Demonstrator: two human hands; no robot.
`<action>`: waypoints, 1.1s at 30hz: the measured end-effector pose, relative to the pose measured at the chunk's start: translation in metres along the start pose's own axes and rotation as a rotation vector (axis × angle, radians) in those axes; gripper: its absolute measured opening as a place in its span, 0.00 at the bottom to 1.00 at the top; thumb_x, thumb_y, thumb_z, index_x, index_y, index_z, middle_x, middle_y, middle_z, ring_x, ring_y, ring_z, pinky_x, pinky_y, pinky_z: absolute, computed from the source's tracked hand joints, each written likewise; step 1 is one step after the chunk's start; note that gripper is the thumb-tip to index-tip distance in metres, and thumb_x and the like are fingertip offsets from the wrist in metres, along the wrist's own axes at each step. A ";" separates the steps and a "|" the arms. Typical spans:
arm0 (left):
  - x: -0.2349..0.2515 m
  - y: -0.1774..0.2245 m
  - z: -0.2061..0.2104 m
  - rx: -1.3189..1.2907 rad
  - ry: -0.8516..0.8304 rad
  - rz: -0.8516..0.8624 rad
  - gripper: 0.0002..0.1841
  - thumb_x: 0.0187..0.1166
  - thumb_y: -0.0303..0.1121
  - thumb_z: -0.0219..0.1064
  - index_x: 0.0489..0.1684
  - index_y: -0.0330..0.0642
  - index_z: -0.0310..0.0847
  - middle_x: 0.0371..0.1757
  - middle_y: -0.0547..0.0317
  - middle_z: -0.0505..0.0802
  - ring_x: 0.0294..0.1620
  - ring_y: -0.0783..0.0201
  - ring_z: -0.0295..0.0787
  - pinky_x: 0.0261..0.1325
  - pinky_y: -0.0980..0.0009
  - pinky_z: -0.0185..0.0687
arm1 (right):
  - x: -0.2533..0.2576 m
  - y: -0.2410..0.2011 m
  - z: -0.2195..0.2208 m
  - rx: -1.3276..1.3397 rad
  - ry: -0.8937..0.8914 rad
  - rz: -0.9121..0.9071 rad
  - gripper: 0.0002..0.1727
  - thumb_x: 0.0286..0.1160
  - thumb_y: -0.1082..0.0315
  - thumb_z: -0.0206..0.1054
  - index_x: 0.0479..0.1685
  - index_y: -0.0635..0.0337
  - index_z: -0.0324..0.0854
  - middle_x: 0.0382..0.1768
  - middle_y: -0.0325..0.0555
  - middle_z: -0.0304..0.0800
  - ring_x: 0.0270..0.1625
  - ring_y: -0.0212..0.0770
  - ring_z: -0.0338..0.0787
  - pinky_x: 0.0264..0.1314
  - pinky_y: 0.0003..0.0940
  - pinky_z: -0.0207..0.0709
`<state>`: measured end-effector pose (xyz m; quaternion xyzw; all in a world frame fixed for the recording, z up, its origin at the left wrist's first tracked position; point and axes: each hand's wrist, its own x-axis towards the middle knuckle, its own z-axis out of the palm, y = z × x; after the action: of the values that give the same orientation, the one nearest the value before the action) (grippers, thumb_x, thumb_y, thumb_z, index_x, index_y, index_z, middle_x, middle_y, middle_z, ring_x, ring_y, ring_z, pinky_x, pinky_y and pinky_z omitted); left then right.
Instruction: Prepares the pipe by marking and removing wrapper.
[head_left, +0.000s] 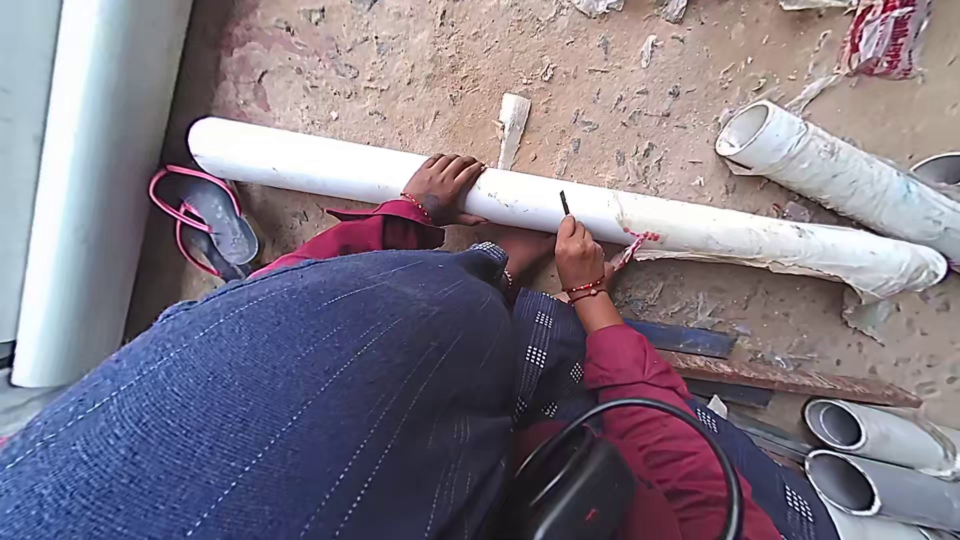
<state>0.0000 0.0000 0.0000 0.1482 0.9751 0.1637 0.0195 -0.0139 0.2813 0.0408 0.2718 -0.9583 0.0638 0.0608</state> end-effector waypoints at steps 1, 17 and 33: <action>-0.001 0.000 0.001 0.004 0.001 0.002 0.55 0.60 0.74 0.69 0.73 0.27 0.77 0.70 0.33 0.88 0.70 0.34 0.86 0.71 0.40 0.78 | 0.001 -0.002 -0.001 0.010 0.002 0.013 0.10 0.77 0.84 0.60 0.49 0.83 0.83 0.34 0.70 0.90 0.31 0.62 0.95 0.27 0.45 0.84; -0.002 -0.003 0.006 0.019 0.016 0.008 0.56 0.60 0.76 0.66 0.74 0.28 0.77 0.71 0.34 0.87 0.71 0.35 0.86 0.72 0.41 0.78 | 0.026 0.033 -0.047 -0.025 -0.391 0.425 0.15 0.86 0.81 0.51 0.64 0.82 0.74 0.43 0.76 0.90 0.46 0.72 0.94 0.46 0.61 0.84; -0.002 -0.001 0.006 0.023 0.022 -0.006 0.55 0.58 0.75 0.69 0.73 0.29 0.78 0.71 0.34 0.88 0.70 0.35 0.86 0.71 0.41 0.78 | 0.010 0.024 -0.021 -0.015 -0.184 0.187 0.12 0.81 0.84 0.57 0.56 0.82 0.79 0.37 0.72 0.90 0.32 0.66 0.94 0.31 0.53 0.85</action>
<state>0.0020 0.0003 -0.0060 0.1437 0.9775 0.1541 0.0077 -0.0330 0.2998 0.0607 0.1854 -0.9815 0.0369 -0.0317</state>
